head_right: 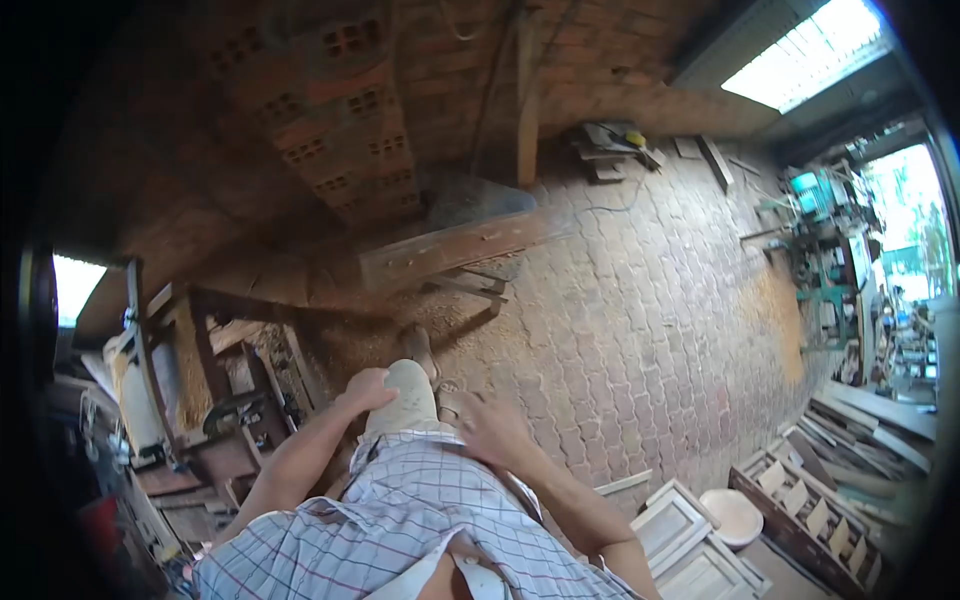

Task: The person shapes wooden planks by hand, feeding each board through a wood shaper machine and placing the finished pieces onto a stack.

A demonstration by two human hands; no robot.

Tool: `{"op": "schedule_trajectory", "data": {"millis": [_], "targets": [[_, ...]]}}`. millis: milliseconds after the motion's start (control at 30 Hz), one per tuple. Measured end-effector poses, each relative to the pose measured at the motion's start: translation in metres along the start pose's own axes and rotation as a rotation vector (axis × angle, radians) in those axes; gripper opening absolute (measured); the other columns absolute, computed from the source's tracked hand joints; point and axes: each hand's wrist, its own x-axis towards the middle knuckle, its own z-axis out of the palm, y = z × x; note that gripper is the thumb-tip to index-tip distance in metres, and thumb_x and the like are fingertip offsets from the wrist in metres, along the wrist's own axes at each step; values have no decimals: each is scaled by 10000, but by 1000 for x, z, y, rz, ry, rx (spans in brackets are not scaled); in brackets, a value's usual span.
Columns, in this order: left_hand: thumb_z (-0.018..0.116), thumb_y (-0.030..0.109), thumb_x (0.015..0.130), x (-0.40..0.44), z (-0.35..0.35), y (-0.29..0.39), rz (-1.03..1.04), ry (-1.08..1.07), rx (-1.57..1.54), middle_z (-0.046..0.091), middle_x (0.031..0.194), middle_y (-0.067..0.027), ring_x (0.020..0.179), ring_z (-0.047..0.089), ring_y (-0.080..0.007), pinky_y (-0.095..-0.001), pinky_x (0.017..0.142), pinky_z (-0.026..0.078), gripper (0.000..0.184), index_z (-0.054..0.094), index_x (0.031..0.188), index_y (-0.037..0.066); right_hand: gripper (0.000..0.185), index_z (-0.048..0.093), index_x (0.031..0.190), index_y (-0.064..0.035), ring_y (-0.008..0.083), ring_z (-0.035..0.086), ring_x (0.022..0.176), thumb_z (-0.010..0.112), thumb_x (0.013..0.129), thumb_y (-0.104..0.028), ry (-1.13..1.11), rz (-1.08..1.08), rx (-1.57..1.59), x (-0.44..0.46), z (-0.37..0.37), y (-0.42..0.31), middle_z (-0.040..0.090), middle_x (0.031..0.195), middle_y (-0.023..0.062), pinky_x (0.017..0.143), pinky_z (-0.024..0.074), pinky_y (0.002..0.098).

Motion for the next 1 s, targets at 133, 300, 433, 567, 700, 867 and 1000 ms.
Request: {"op": "schedule_trajectory", "data": {"millis": [133,300,433,567,700,867,1000], "targets": [[705,386,818,133,-30,-5,-47,-40,113,730,1155,-258,1123,690,-424,-528,983,551,483,750,1112,6,530,636,1372,-48,427,709,1049,684,905,-294,-61,503,-16,-18,59,164,737,1195,213,907,567,484],[662,288,862,276,-65,-19,-154,213,324,631,1328,-227,1253,601,-413,-525,1048,500,399,737,1164,38,455,662,1322,11,252,717,788,666,935,-228,382,1148,751,-123,150,273,761,980,147,708,575,345],[707,283,844,361,-115,-9,-181,257,324,576,1374,-204,1326,529,-410,-532,1100,459,398,725,1171,57,489,638,1359,44,171,676,746,694,934,-191,-80,1055,658,-167,153,268,739,940,115,642,539,304],[836,350,731,416,-112,-36,-104,178,267,673,1271,-223,1216,642,-383,-498,1057,513,544,729,1145,14,499,614,1385,56,154,672,754,689,946,-169,38,1218,563,-56,69,170,739,944,108,655,536,293],[887,390,638,415,-106,-53,-95,-228,-94,759,1156,-236,1053,744,-367,-429,921,584,691,746,1176,-20,520,605,1396,62,195,712,969,696,971,-225,143,1118,901,8,48,179,743,1135,146,815,565,321],[764,399,752,341,-103,27,-16,-480,-208,735,1076,-306,1019,746,-391,-444,914,574,588,749,1134,-49,479,613,1379,73,166,696,928,684,984,-190,312,827,961,75,14,210,736,1113,126,785,550,306],[650,346,831,261,-104,104,-25,-186,30,723,1068,-313,1008,725,-448,-489,920,572,486,751,1113,-37,466,620,1376,64,151,692,921,678,995,-199,118,685,684,105,3,273,736,1105,117,793,552,301]]}}
